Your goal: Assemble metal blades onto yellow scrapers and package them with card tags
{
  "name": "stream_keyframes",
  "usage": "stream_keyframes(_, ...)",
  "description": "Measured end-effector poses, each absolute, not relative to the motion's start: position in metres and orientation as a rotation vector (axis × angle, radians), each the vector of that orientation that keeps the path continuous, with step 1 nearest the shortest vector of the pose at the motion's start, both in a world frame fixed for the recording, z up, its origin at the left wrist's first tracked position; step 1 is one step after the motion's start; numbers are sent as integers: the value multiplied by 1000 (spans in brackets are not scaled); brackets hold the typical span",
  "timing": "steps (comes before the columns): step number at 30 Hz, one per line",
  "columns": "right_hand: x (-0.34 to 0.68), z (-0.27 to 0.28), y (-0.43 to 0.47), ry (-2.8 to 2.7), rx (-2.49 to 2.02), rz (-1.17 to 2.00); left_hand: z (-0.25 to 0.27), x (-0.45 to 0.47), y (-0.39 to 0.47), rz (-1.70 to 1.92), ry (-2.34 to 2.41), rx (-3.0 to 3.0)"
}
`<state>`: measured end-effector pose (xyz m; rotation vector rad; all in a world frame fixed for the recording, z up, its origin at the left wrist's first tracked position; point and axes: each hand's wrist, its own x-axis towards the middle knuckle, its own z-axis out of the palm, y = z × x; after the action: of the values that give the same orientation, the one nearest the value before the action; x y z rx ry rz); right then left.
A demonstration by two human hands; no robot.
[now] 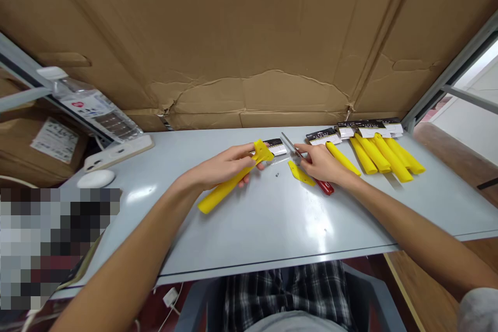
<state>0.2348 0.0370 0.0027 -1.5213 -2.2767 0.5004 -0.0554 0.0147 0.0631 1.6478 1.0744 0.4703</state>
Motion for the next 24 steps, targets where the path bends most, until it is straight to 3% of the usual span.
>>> stream_keyframes(6, 242, 1, 43, -2265, -1602, 232, 57, -58, 13, 412, 1189, 1939)
stream_keyframes(12, 246, -1, 46, -2276, -1543, 214, 46, -52, 14, 427, 1476, 2025)
stream_keyframes(19, 248, 4, 39, -1793, -1285, 841, 44, -55, 19, 503, 1628, 1991)
stream_keyframes(24, 257, -14, 50, -1517, -1113, 1216, 28, -61, 43, 1181, 1519, 1697)
